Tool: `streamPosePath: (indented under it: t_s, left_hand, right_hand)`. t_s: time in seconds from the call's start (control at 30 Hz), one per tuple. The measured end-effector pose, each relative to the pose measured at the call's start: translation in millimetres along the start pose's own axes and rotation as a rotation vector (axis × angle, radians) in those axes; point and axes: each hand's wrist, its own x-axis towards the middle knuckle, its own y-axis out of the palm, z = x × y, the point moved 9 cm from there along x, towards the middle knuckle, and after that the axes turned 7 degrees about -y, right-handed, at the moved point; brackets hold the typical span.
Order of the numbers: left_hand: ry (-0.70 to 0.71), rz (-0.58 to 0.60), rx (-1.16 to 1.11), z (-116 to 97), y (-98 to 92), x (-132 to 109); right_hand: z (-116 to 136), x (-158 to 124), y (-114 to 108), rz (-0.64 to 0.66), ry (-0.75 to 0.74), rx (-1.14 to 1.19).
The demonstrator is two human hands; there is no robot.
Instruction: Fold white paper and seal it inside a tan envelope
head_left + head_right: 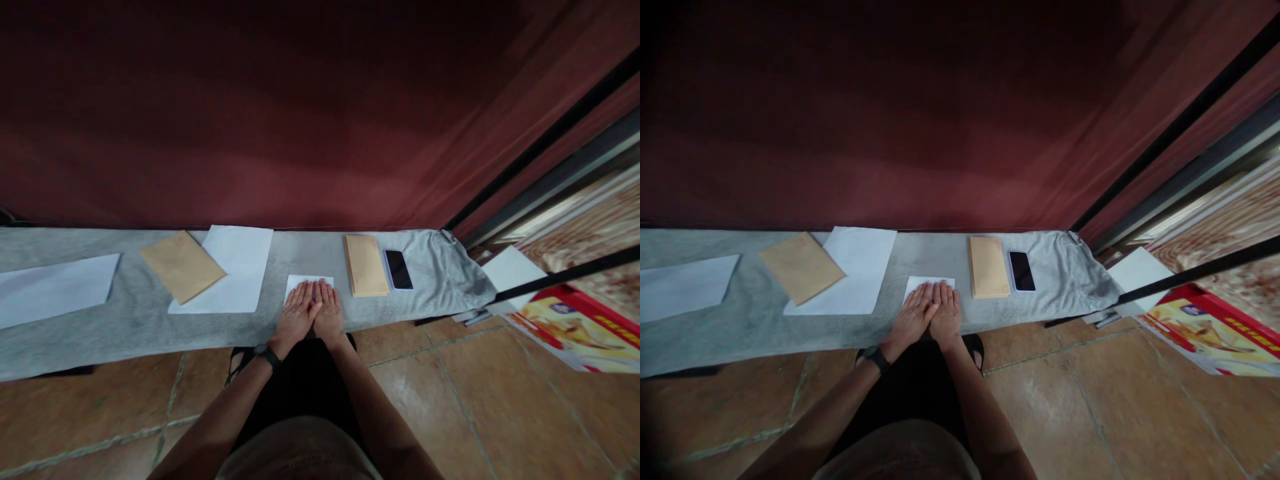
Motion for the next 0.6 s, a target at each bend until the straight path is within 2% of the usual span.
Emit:
streamPosePath:
  t_s: [0.33,0.5,0.6]
  left_hand:
    - [-0.135,-0.040,0.119,29,-6.6,0]
    - [-0.180,-0.058,0.134,35,-5.8,0]
    - [-0.184,-0.059,0.144,36,-5.4,1]
  right_hand:
    - [-19,-10,-13,-0.131,0.121,0.016]
    - [-28,-18,-20,-0.172,0.148,0.018]
    - [-23,-22,-20,-0.174,0.140,0.010]
